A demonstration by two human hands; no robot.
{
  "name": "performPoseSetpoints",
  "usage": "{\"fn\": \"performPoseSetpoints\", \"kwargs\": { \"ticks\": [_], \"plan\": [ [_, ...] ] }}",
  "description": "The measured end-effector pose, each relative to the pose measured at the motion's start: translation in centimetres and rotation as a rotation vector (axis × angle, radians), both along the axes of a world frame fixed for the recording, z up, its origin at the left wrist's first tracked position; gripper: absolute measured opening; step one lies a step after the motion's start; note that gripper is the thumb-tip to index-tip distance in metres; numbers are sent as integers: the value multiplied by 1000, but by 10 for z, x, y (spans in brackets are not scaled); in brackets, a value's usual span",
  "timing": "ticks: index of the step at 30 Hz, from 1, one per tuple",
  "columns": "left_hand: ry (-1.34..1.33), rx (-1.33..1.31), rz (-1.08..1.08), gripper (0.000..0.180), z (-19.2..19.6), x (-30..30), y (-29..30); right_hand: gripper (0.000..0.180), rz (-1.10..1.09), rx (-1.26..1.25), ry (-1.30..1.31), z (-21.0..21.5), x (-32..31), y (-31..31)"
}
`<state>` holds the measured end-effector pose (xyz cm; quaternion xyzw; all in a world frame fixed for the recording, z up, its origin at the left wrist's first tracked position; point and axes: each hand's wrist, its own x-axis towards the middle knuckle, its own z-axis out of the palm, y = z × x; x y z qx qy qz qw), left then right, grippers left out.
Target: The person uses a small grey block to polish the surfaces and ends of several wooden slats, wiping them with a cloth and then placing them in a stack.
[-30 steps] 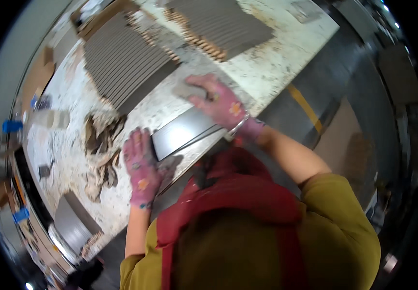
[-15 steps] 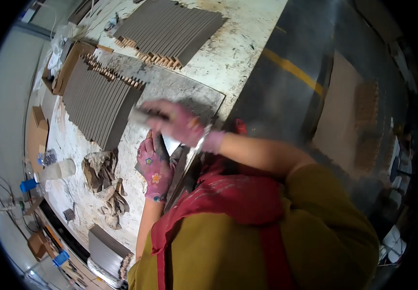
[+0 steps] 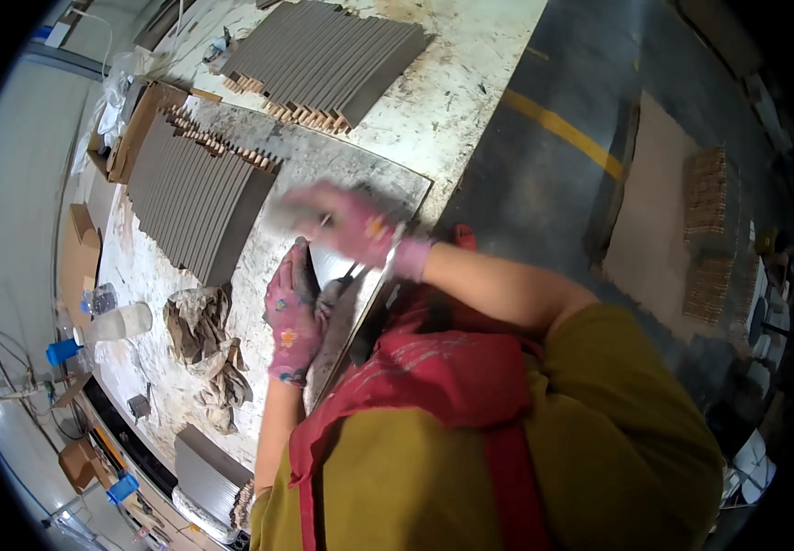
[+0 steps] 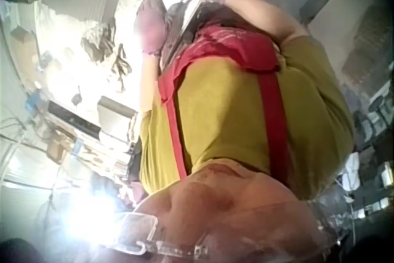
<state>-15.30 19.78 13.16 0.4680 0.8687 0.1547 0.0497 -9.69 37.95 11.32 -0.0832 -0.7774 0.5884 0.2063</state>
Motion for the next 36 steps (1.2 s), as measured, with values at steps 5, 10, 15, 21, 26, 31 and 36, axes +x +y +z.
{"fn": "performPoseSetpoints", "kwargs": {
  "ticks": [5,10,15,21,26,31,36],
  "plan": [
    [-148,5,-48,49,17,-34,-5,45,-308,52,28,12,45,52],
    [-205,-71,-80,42,9,-36,-3,50,-204,567,-38,16,92,11],
    [-261,-31,-76,40,8,-35,1,56,228,585,-355,-7,94,-43],
    [-402,64,-207,39,-4,-54,-11,57,-42,633,-71,-6,102,-40],
    [-458,9,-193,40,-1,-57,-10,55,-272,526,-54,4,104,-29],
    [-582,-37,-186,40,-3,-63,-10,56,-89,659,-126,-7,95,-42],
    [-540,-10,-312,43,-10,-68,-9,29,66,1026,59,-22,70,-93]
  ]
}}
